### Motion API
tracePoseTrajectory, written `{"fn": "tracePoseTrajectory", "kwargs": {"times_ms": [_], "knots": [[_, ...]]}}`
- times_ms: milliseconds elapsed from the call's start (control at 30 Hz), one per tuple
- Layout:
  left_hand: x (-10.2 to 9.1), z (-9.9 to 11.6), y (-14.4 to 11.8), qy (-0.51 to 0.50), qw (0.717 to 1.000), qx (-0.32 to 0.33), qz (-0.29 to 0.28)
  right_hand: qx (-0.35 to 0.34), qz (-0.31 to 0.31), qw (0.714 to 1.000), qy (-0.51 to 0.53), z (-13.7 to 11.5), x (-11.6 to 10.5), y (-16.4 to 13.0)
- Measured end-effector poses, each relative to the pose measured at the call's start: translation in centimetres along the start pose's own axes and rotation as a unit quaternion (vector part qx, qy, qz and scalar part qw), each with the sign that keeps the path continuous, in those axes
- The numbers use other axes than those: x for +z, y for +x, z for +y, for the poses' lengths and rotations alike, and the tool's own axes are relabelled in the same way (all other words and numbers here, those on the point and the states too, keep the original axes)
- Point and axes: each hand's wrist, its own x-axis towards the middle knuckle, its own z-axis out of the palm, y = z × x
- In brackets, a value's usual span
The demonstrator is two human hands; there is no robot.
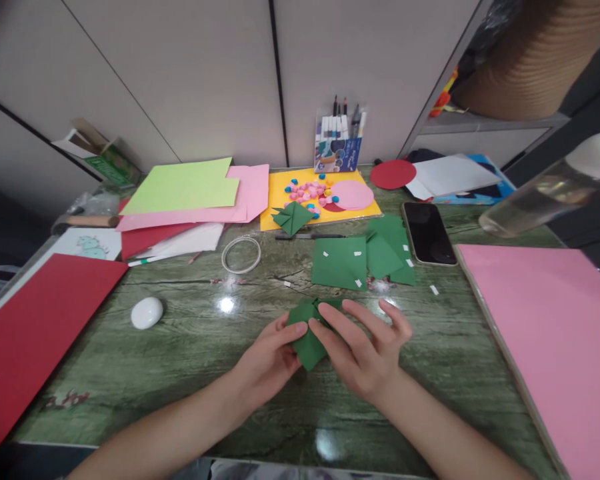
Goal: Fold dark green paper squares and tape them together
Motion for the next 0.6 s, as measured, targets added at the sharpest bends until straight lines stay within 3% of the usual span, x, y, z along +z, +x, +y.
{"fn": "tracePoseTrajectory", "kwargs": {"times_ms": [600], "knots": [[-0.40, -0.14, 0.46, 0.018, 1.000, 0.022, -0.003, 0.007, -0.007, 1.000, 0.012, 0.10, 0.23, -0.17]]}}
